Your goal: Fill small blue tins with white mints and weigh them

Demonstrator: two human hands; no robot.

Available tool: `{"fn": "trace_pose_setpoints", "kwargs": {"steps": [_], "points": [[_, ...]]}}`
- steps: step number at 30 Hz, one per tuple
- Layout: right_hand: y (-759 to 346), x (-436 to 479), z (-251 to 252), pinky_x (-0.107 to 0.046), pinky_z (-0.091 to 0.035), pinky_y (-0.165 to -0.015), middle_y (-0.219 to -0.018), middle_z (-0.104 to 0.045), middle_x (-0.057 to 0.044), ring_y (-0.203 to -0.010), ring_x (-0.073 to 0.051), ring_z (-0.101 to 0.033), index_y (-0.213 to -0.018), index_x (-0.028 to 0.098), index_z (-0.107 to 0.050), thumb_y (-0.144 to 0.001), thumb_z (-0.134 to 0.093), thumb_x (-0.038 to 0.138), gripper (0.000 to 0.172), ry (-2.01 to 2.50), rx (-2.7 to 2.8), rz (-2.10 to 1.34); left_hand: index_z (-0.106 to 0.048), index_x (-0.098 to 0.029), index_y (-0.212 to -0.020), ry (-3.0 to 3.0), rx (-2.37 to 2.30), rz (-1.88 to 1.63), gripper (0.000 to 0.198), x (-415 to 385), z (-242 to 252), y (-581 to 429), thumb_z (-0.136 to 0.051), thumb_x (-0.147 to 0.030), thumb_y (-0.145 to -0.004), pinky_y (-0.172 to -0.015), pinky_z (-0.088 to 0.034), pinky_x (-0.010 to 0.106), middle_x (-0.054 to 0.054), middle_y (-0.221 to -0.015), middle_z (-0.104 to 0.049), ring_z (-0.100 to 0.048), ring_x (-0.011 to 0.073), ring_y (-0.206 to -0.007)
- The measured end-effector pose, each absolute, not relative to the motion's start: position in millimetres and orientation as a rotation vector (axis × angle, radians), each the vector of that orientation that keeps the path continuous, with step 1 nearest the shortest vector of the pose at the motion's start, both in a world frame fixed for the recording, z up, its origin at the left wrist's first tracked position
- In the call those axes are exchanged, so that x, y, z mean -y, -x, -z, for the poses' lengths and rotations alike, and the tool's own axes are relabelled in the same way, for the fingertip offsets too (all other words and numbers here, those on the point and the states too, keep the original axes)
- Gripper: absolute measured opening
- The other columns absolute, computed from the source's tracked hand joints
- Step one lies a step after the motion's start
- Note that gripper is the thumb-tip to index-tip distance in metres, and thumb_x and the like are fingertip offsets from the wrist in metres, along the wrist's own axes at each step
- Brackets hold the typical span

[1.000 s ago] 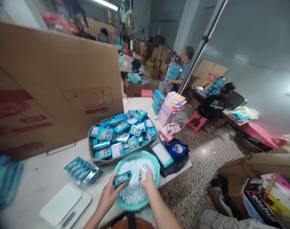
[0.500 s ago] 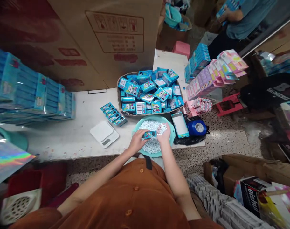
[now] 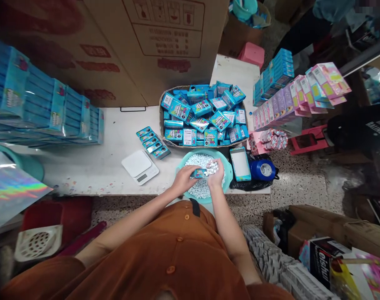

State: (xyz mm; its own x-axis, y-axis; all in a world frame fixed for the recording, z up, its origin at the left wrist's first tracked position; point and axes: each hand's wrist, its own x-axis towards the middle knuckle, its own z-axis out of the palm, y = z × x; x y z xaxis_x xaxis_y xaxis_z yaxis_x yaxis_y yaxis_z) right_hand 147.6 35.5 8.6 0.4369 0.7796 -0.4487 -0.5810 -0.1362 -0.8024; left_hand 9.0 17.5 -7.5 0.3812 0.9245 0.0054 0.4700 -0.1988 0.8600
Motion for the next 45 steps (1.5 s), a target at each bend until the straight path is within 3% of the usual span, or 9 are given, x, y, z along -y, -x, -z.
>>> {"fn": "trace_pose_setpoints", "kwargs": {"steps": [5,10,17,22,27,30,39,45], "points": [[-146,-39,-10,-0.021,-0.042,-0.048,-0.056,-0.053,0.005,-0.048,-0.008,-0.051,-0.067,0.020,-0.050,-0.077,-0.056,0.041,0.023,1.193,0.186,-1.189,-0.061,-0.022,-0.108,-1.750,-1.240,-0.698,0.038,-22,6,-10,-0.070,-0.021,-0.072,-0.091,-0.046,0.040,0.006,-0.108,-0.066,-0.059,0.0242,-0.103],[-144,-39,-14,-0.022,-0.044,-0.053,-0.056,-0.051,0.005,-0.052,-0.009,-0.052,-0.061,0.021,-0.042,-0.078,-0.053,0.043,0.030,1.192,0.266,-1.144,-0.061,-0.022,-0.108,-1.722,-1.236,-0.712,0.039,-22,4,-11,-0.070,-0.019,-0.070,-0.091,-0.046,0.040,0.006,-0.110,-0.066,-0.059,0.0243,-0.104],[-144,-39,-14,-0.021,-0.040,-0.049,-0.055,-0.049,0.006,-0.047,-0.007,-0.046,-0.066,0.021,-0.045,-0.077,-0.055,0.042,0.026,1.262,0.237,-1.098,-0.061,-0.025,-0.109,-1.840,-1.152,-0.703,0.039,-23,0,-9,-0.066,-0.014,-0.072,-0.095,-0.043,0.041,0.005,-0.110,-0.066,-0.057,0.0235,-0.107],[-147,-42,-18,-0.020,-0.037,-0.044,-0.052,-0.044,0.007,-0.045,-0.007,-0.043,-0.061,0.021,-0.042,-0.078,-0.055,0.048,0.034,1.223,0.109,-1.157,-0.061,-0.023,-0.108,-1.645,-1.258,-0.690,0.039,-21,2,-11,-0.071,-0.022,-0.070,-0.088,-0.048,0.037,0.005,-0.108,-0.067,-0.061,0.0232,-0.101],[-150,-41,-20,-0.021,-0.038,-0.043,-0.052,-0.043,0.007,-0.045,-0.007,-0.044,-0.062,0.021,-0.043,-0.079,-0.054,0.051,0.036,1.230,0.104,-1.150,-0.063,-0.025,-0.107,-1.679,-1.217,-0.695,0.039,-19,2,-13,-0.071,-0.018,-0.069,-0.094,-0.045,0.038,0.003,-0.111,-0.067,-0.059,0.0235,-0.107],[-150,-39,-21,-0.020,-0.037,-0.042,-0.052,-0.043,0.006,-0.045,-0.007,-0.044,-0.063,0.021,-0.043,-0.079,-0.053,0.050,0.035,1.254,0.130,-1.122,-0.063,-0.024,-0.107,-1.554,-1.263,-0.696,0.040,-18,1,-15,-0.074,-0.026,-0.069,-0.088,-0.049,0.035,0.003,-0.107,-0.068,-0.062,0.0232,-0.101],[-147,-29,-27,-0.023,-0.044,-0.054,-0.057,-0.050,0.005,-0.053,-0.009,-0.051,-0.064,0.020,-0.048,-0.079,-0.050,0.039,0.023,1.365,0.328,-0.982,-0.062,-0.024,-0.107,-1.562,-1.226,-0.775,0.039,-14,-2,-21,-0.074,-0.025,-0.069,-0.088,-0.048,0.035,0.004,-0.107,-0.068,-0.063,0.0225,-0.101],[-148,-24,-28,-0.027,-0.047,-0.063,-0.058,-0.049,0.003,-0.057,-0.010,-0.053,-0.053,0.021,-0.038,-0.080,-0.048,0.041,0.036,1.316,0.368,-1.008,-0.062,-0.024,-0.107,-1.556,-1.222,-0.783,0.040,-11,0,-23,-0.074,-0.026,-0.068,-0.089,-0.048,0.035,0.003,-0.107,-0.068,-0.063,0.0223,-0.101]]}}
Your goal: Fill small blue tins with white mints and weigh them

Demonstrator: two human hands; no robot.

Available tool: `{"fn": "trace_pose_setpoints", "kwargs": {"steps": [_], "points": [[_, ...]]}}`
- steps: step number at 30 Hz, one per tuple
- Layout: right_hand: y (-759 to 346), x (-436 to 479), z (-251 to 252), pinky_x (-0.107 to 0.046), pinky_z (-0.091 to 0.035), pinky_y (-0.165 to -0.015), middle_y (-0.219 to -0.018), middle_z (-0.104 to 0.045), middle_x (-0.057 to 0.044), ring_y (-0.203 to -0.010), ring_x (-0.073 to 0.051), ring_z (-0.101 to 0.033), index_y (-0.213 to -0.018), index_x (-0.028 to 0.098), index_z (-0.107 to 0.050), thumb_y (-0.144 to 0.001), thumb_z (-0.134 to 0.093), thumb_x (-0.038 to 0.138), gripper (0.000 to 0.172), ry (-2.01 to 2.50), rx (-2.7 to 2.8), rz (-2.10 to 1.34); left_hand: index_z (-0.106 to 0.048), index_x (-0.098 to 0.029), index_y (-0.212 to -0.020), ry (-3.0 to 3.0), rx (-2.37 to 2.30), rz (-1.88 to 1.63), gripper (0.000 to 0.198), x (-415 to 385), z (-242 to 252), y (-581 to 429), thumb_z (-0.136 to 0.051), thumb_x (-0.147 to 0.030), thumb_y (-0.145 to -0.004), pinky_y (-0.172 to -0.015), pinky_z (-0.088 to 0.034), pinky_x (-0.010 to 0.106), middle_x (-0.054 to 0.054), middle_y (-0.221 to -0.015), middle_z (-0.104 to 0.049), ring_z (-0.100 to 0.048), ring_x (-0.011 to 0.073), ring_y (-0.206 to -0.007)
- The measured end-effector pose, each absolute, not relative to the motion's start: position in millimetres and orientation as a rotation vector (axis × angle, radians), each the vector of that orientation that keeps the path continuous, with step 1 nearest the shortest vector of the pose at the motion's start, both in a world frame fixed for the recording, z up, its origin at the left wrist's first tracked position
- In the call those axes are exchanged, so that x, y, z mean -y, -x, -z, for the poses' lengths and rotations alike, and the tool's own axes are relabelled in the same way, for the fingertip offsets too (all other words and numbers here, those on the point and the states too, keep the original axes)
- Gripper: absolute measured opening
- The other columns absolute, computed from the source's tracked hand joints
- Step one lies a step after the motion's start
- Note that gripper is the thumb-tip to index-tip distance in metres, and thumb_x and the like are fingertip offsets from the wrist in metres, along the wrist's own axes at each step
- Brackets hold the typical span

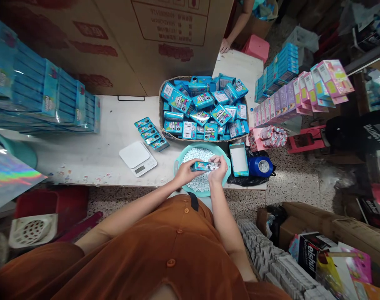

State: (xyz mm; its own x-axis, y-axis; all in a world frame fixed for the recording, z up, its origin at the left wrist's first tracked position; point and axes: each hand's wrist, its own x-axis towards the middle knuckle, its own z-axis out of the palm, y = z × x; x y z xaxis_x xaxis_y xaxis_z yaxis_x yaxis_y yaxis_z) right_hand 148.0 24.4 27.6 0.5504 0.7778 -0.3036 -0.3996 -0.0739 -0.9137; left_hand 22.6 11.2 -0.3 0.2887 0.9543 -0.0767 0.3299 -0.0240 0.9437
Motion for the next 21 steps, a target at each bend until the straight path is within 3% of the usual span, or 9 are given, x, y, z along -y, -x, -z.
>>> {"fn": "trace_pose_setpoints", "kwargs": {"steps": [9,21], "points": [[-149,-22,-34,-0.028,-0.046,-0.061,-0.057,-0.052,0.002,-0.057,-0.011,-0.054,-0.054,0.020,-0.051,-0.083,-0.047,0.044,0.037,1.315,0.407,-0.958,-0.061,-0.023,-0.108,-1.622,-1.211,-0.824,0.039,-7,-8,-27,-0.071,-0.023,-0.071,-0.091,-0.046,0.036,0.004,-0.110,-0.067,-0.061,0.0223,-0.104],[-152,-16,-44,-0.032,-0.048,-0.066,-0.055,-0.055,0.000,-0.057,-0.013,-0.057,-0.047,0.021,-0.048,-0.086,-0.036,0.061,0.058,1.338,0.443,-0.911,-0.061,-0.024,-0.108,-1.635,-1.196,-0.869,0.038,0,-18,-28,-0.071,-0.024,-0.072,-0.091,-0.047,0.037,0.005,-0.109,-0.067,-0.061,0.0225,-0.104]]}}
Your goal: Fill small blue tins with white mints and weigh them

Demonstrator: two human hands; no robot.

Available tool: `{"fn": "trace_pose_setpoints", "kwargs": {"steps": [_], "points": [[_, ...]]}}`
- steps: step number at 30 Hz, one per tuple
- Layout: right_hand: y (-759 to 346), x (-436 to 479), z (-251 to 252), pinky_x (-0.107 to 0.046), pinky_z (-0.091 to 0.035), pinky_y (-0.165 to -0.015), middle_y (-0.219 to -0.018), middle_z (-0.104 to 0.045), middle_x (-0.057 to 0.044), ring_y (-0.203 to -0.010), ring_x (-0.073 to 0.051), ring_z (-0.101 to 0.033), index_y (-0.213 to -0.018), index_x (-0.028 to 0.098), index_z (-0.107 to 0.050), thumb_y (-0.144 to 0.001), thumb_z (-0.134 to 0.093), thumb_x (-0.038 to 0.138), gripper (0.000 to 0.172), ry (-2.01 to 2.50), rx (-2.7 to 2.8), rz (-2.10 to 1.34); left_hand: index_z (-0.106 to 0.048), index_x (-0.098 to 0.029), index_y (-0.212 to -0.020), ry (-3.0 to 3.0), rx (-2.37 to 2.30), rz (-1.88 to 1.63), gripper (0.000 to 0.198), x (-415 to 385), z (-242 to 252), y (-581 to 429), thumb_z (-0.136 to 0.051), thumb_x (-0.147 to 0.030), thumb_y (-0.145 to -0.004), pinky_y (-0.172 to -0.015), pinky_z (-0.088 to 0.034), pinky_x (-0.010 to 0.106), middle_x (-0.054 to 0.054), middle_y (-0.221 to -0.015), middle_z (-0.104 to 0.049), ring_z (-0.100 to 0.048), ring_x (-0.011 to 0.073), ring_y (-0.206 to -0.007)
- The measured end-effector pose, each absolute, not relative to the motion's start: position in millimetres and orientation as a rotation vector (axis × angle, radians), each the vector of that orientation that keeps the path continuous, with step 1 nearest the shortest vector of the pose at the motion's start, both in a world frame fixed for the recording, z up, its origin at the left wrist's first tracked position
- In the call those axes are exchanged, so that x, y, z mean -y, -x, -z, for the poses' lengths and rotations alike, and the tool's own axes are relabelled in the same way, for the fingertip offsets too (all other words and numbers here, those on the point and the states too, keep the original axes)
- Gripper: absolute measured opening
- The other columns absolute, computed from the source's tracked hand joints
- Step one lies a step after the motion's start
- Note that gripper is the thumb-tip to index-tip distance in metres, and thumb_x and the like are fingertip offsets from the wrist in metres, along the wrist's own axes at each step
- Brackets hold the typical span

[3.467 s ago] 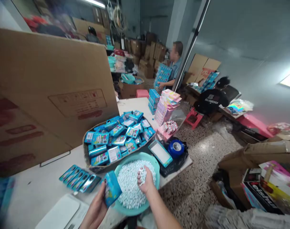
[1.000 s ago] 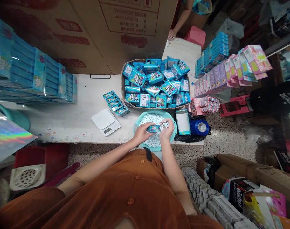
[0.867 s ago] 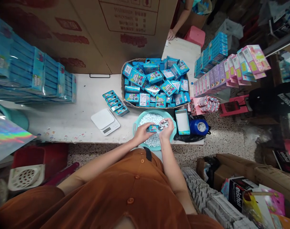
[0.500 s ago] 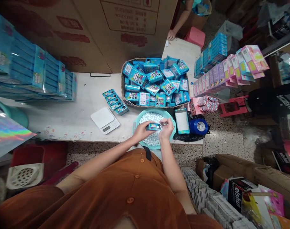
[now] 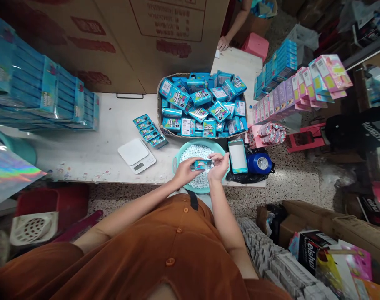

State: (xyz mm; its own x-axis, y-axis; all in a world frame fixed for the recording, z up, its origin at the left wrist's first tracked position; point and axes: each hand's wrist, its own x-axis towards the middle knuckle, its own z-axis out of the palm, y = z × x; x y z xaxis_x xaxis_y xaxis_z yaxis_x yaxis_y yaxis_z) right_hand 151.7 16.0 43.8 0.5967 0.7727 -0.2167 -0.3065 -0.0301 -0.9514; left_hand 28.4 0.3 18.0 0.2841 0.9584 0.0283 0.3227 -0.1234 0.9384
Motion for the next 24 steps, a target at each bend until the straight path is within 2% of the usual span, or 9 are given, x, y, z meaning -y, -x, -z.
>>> {"fn": "trace_pose_setpoints", "kwargs": {"steps": [5,11,14,20,24], "points": [[-150,-13,-40,-0.030,-0.047,-0.061,-0.051,-0.054,0.000,-0.054,-0.013,-0.057,-0.051,0.020,-0.053,-0.087,-0.036,0.058,0.055,1.361,0.495,-0.889,-0.061,-0.024,-0.108,-1.646,-1.165,-0.873,0.036,3,-13,-32,-0.070,-0.025,-0.073,-0.091,-0.046,0.036,0.004,-0.109,-0.067,-0.061,0.0224,-0.104],[-151,-9,-37,-0.029,-0.048,-0.063,-0.059,-0.059,-0.001,-0.056,-0.013,-0.059,-0.064,0.019,-0.059,-0.087,-0.035,0.058,0.052,1.398,0.517,-0.882,-0.061,-0.023,-0.108,-1.549,-1.160,-0.868,0.037,6,-6,-37,-0.070,-0.026,-0.072,-0.087,-0.048,0.033,0.003,-0.108,-0.067,-0.062,0.0218,-0.102],[-152,-6,-41,-0.029,-0.048,-0.066,-0.068,-0.061,-0.002,-0.064,-0.014,-0.061,-0.070,0.019,-0.061,-0.088,-0.032,0.058,0.052,1.401,0.595,-0.871,-0.061,-0.023,-0.107,-1.531,-1.153,-0.870,0.036,8,-7,-39,-0.070,-0.027,-0.073,-0.091,-0.047,0.035,0.004,-0.110,-0.066,-0.061,0.0224,-0.105],[-152,-1,-49,-0.033,-0.047,-0.083,-0.092,-0.063,-0.006,-0.089,-0.017,-0.061,-0.085,0.022,-0.063,-0.089,-0.031,0.056,0.048,1.369,0.773,-0.863,-0.060,-0.022,-0.108,-1.452,-1.086,-0.916,0.035,10,-10,-42,-0.069,-0.026,-0.074,-0.093,-0.046,0.033,0.005,-0.111,-0.066,-0.060,0.0211,-0.107],[-154,-3,-44,-0.034,-0.045,-0.089,-0.097,-0.062,-0.005,-0.098,-0.017,-0.059,-0.088,0.023,-0.063,-0.089,-0.030,0.056,0.047,1.341,0.758,-0.881,-0.059,-0.021,-0.107,-1.410,-1.069,-0.915,0.035,10,-4,-45,-0.069,-0.026,-0.075,-0.091,-0.046,0.031,0.004,-0.109,-0.066,-0.061,0.0199,-0.104]]}}
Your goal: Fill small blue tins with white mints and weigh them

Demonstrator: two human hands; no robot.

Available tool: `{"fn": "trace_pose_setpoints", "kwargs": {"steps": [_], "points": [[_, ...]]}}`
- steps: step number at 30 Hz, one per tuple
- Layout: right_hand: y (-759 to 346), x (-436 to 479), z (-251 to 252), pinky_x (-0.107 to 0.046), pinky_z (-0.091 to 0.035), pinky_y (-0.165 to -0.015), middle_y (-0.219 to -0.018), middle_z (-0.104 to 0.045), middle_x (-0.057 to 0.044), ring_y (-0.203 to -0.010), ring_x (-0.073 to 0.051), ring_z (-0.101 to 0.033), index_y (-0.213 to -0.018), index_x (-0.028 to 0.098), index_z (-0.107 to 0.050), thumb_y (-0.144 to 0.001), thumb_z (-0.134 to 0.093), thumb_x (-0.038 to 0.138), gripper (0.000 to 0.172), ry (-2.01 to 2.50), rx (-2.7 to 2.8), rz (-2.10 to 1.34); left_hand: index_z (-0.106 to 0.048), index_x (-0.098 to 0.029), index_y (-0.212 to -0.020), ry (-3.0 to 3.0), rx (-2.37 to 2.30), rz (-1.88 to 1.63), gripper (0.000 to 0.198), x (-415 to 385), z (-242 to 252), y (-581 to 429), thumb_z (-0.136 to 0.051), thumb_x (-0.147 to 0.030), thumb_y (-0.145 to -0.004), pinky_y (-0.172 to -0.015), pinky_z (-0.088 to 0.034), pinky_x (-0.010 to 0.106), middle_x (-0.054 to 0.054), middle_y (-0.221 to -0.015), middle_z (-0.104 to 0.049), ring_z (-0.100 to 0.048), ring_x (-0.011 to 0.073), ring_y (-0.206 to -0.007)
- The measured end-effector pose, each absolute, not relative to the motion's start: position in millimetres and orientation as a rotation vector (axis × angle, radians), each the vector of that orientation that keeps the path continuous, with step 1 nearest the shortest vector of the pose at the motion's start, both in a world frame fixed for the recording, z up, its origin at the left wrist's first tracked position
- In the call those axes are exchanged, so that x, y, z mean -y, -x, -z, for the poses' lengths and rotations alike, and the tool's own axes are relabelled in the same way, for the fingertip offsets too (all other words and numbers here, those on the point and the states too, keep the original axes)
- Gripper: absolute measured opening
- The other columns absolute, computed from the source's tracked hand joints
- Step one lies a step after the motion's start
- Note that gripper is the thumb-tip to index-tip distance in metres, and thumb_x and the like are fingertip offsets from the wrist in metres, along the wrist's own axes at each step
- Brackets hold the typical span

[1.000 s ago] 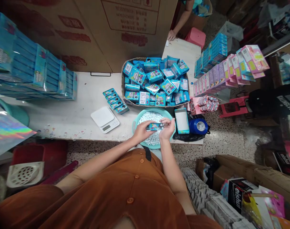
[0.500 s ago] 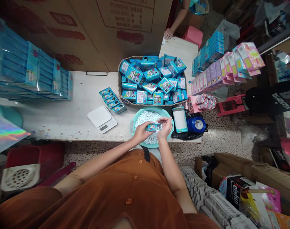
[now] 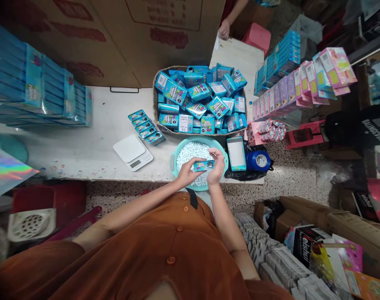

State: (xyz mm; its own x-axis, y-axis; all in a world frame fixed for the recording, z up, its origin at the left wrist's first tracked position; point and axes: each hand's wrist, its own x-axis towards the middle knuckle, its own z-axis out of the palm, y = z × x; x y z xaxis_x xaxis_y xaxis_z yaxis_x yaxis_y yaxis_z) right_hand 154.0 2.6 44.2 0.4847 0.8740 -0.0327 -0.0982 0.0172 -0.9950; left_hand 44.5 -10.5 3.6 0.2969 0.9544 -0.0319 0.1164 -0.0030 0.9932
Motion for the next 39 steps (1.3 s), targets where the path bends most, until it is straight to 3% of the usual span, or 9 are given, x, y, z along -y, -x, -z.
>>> {"fn": "trace_pose_setpoints", "kwargs": {"steps": [6,12,15,19,22,26,30,33,39], "points": [[-167,-1,-13,-0.034,-0.046,-0.088,-0.095,-0.063,-0.004,-0.094,-0.015,-0.060,-0.090,0.021,-0.062,-0.088,-0.029,0.057,0.049,1.321,0.636,-1.032,-0.058,-0.022,-0.107,-1.418,-1.129,-0.862,0.035,13,6,-31,-0.068,-0.028,-0.075,-0.090,-0.046,0.031,0.005,-0.107,-0.065,-0.061,0.0205,-0.103],[-200,-1,72,-0.031,-0.043,-0.088,-0.086,-0.066,-0.003,-0.089,-0.016,-0.057,-0.083,0.018,-0.066,-0.076,-0.059,0.046,0.030,1.680,0.876,-1.098,-0.056,-0.021,-0.106,-1.302,-1.475,-0.942,0.036,14,12,-1,-0.068,-0.035,-0.075,-0.086,-0.048,0.030,0.004,-0.103,-0.065,-0.061,0.0188,-0.098],[-201,4,106,-0.038,-0.036,-0.099,-0.104,-0.065,-0.008,-0.106,-0.021,-0.053,-0.098,0.018,-0.065,-0.078,-0.059,0.045,0.034,1.899,1.278,-1.001,-0.056,-0.021,-0.104,-1.232,-1.594,-0.968,0.037,15,11,10,-0.068,-0.038,-0.074,-0.081,-0.048,0.028,0.003,-0.099,-0.064,-0.061,0.0176,-0.092],[-184,17,120,-0.041,-0.030,-0.105,-0.131,-0.050,-0.015,-0.123,-0.027,-0.042,-0.124,0.017,-0.053,-0.080,-0.056,0.052,0.056,1.986,1.877,-0.877,-0.056,-0.021,-0.103,-1.198,-1.621,-0.970,0.038,20,10,18,-0.070,-0.038,-0.073,-0.082,-0.048,0.028,0.003,-0.100,-0.063,-0.060,0.0183,-0.095],[-174,27,119,-0.038,-0.035,-0.099,-0.123,-0.055,-0.013,-0.117,-0.026,-0.047,-0.125,0.017,-0.053,-0.082,-0.051,0.057,0.058,1.975,2.031,-0.861,-0.057,-0.021,-0.104,-1.214,-1.622,-0.936,0.038,26,12,17,-0.070,-0.037,-0.072,-0.085,-0.047,0.030,0.004,-0.103,-0.064,-0.060,0.0193,-0.098],[-172,31,116,-0.032,-0.041,-0.086,-0.105,-0.063,-0.011,-0.102,-0.023,-0.056,-0.110,0.019,-0.060,-0.088,-0.045,0.051,0.043,2.016,2.059,-0.942,-0.057,-0.021,-0.105,-1.259,-1.556,-0.876,0.036,32,10,13,-0.069,-0.036,-0.074,-0.085,-0.047,0.031,0.004,-0.102,-0.065,-0.061,0.0189,-0.095],[-175,21,114,-0.027,-0.042,-0.072,-0.087,-0.067,-0.006,-0.083,-0.019,-0.059,-0.084,0.021,-0.065,-0.085,-0.048,0.048,0.032,2.090,1.792,-1.160,-0.057,-0.022,-0.106,-1.320,-1.473,-0.851,0.035,34,3,10,-0.067,-0.034,-0.075,-0.086,-0.048,0.031,0.004,-0.106,-0.066,-0.062,0.0190,-0.097],[-176,10,109,-0.023,-0.038,-0.053,-0.060,-0.058,0.000,-0.057,-0.013,-0.052,-0.066,0.020,-0.059,-0.079,-0.053,0.052,0.034,2.010,1.161,-1.475,-0.058,-0.022,-0.107,-1.370,-1.435,-0.861,0.035,32,-1,10,-0.067,-0.033,-0.076,-0.087,-0.048,0.031,0.005,-0.108,-0.065,-0.062,0.0197,-0.100],[-183,-12,72,-0.018,-0.022,-0.033,-0.049,-0.044,0.007,-0.035,-0.006,-0.032,-0.071,0.021,-0.050,-0.078,-0.054,0.043,0.024,1.234,-0.034,-1.844,-0.058,-0.022,-0.108,-1.420,-1.429,-0.867,0.036,29,1,12,-0.066,-0.035,-0.076,-0.086,-0.049,0.032,0.005,-0.107,-0.065,-0.062,0.0201,-0.098]]}}
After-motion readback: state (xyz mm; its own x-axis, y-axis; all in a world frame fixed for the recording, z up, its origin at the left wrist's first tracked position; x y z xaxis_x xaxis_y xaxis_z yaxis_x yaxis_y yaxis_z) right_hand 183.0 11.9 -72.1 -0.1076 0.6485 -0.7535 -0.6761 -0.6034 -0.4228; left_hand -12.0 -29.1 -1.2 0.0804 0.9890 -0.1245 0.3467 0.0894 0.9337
